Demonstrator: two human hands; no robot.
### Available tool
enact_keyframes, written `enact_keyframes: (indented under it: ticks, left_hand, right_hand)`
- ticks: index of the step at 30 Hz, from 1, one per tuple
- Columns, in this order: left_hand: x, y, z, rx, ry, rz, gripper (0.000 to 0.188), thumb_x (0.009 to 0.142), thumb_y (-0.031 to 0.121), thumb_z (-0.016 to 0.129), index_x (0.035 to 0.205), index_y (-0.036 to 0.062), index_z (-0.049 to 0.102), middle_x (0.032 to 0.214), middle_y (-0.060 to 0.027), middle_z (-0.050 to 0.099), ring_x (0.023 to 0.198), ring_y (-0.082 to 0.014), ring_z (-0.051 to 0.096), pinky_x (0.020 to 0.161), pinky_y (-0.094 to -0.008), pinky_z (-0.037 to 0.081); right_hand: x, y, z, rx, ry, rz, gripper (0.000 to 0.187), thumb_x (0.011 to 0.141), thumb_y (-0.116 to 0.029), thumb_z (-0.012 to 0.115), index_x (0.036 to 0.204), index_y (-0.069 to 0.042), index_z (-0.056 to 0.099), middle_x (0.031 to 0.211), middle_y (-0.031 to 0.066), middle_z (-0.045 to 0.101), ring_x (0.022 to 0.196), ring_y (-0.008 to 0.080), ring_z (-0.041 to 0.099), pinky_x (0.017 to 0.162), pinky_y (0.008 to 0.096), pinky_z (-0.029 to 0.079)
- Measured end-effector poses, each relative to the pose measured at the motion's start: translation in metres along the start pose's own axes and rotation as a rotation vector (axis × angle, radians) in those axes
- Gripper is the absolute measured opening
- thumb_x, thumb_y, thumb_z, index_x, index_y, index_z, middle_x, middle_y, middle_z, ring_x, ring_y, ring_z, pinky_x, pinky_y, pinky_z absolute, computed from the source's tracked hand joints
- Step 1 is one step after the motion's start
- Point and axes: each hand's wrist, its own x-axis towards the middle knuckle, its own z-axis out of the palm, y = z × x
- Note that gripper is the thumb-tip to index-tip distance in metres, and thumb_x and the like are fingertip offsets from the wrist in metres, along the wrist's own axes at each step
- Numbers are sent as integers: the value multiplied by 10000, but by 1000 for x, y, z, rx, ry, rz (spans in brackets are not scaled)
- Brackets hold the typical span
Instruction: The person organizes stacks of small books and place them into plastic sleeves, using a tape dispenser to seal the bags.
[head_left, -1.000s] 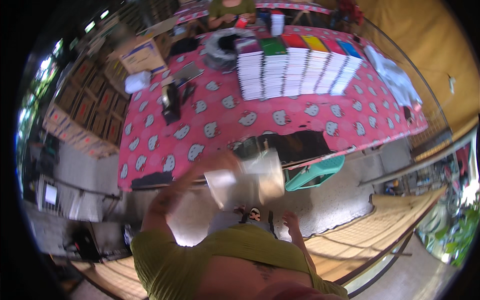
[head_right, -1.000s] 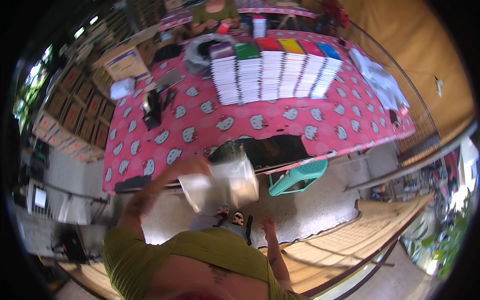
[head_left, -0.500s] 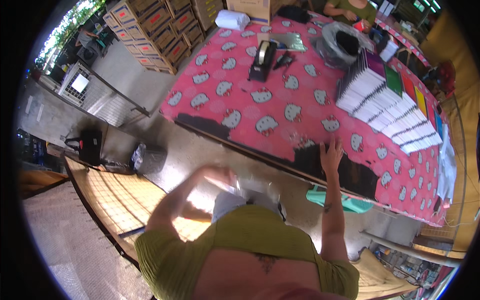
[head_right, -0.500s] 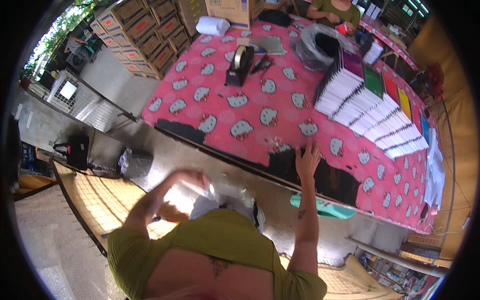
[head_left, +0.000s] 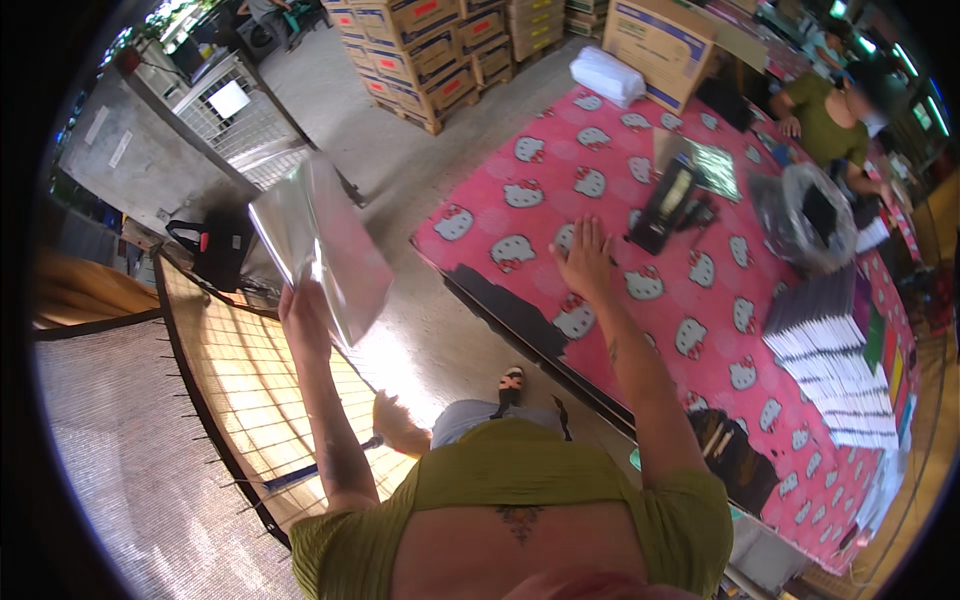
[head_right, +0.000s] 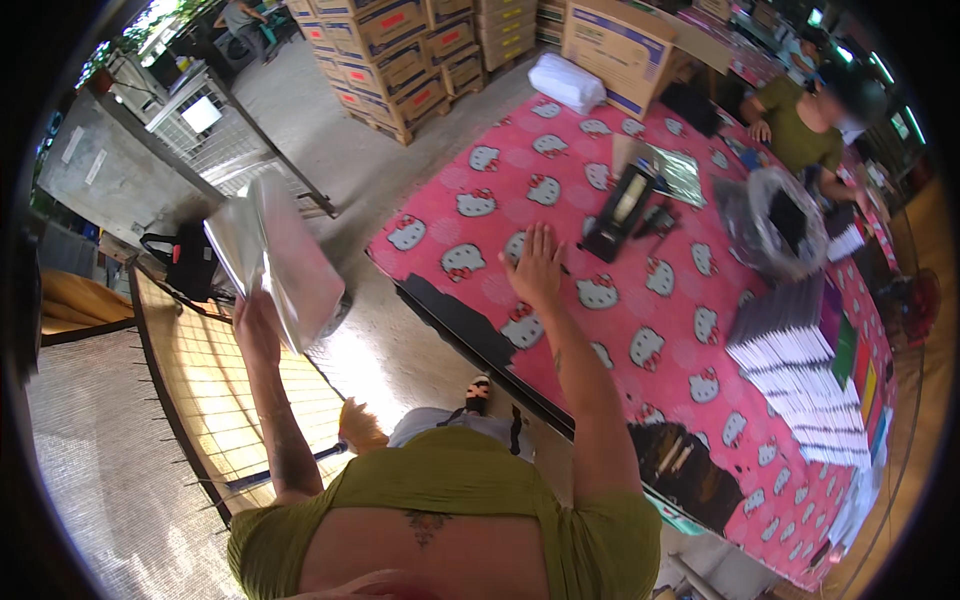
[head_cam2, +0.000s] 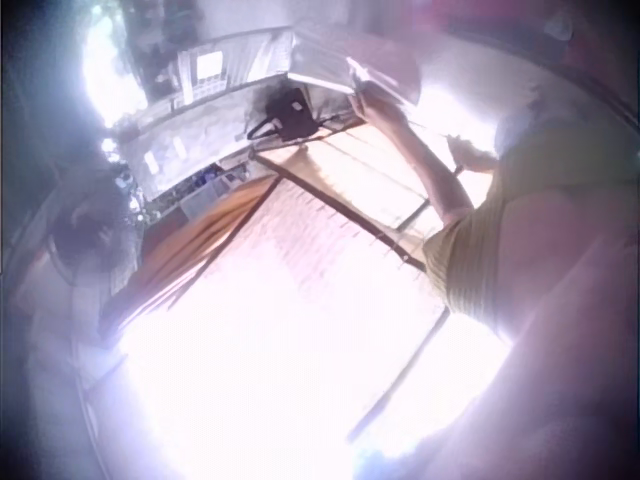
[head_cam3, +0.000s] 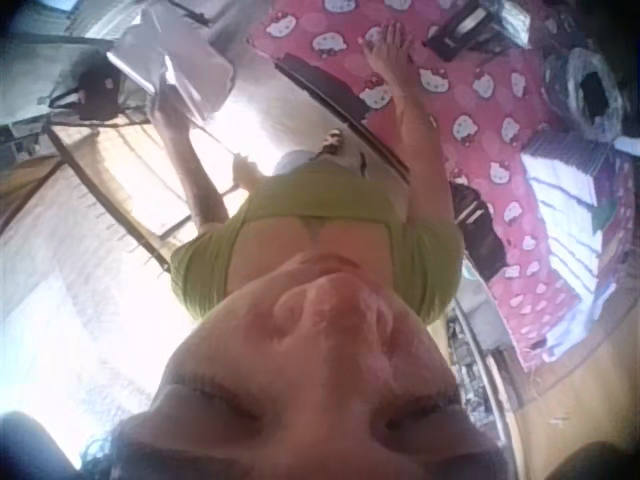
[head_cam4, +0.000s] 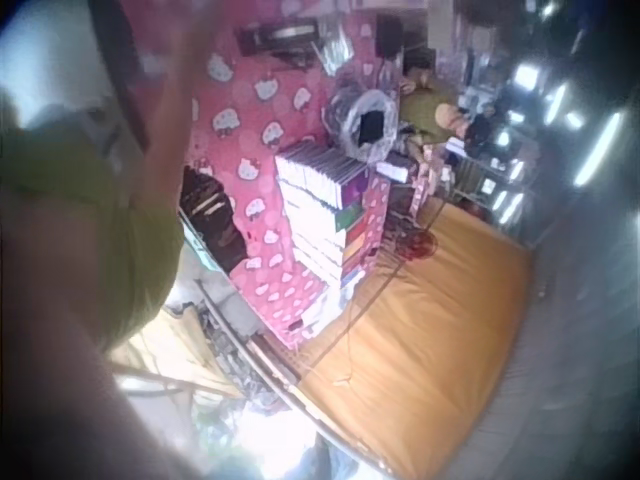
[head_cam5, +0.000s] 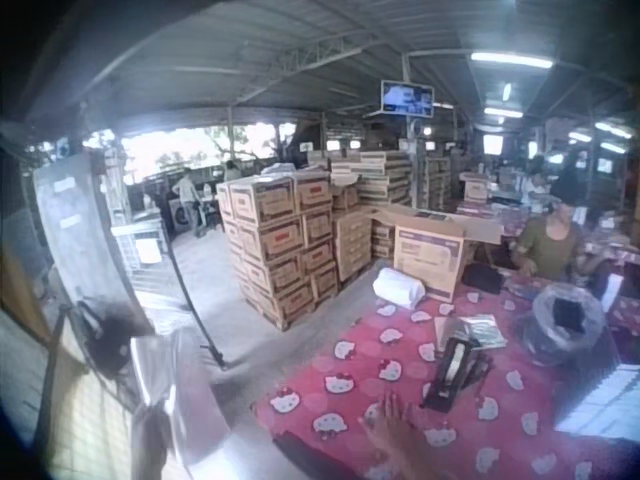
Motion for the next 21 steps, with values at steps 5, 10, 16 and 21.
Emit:
enact_keyframes:
  ticks: [5,10,16,21]
  left_hand:
    - [-21,12,-41,325,218,9,454,922,273,512,1275,-4,584,1181,-127,620,1030,-213,577,876,-321,463]
    - [-19,8,-103,379,344,9,431,922,274,508,1234,-11,589,1125,-122,612,992,-205,551,876,-333,448]
    - [67,-2,-54,269,220,256,360,951,219,515,1230,6,597,1164,-115,609,1028,-208,564,898,-327,453]
    - [99,-1,68,54,206,225,356,918,133,513,1234,-20,577,1186,-136,604,1017,-235,597,907,-370,492]
  right_hand:
    - [130,-31,47,53,66,98,871,933,-622,420,1463,64,335,1548,238,305,1465,344,241,1164,599,147]
    - [112,-201,35,348,-268,-448,868,878,-597,550,1442,40,378,1515,230,359,1428,345,310,1179,505,195]
    - [3,-223,31,552,-199,-1001,717,961,-539,492,1501,-94,334,1545,219,305,1444,401,255,1158,590,208]
    - [-30,-31,-7,149,-52,-278,691,961,-492,487,1504,-95,329,1551,189,313,1446,359,277,1155,583,217]
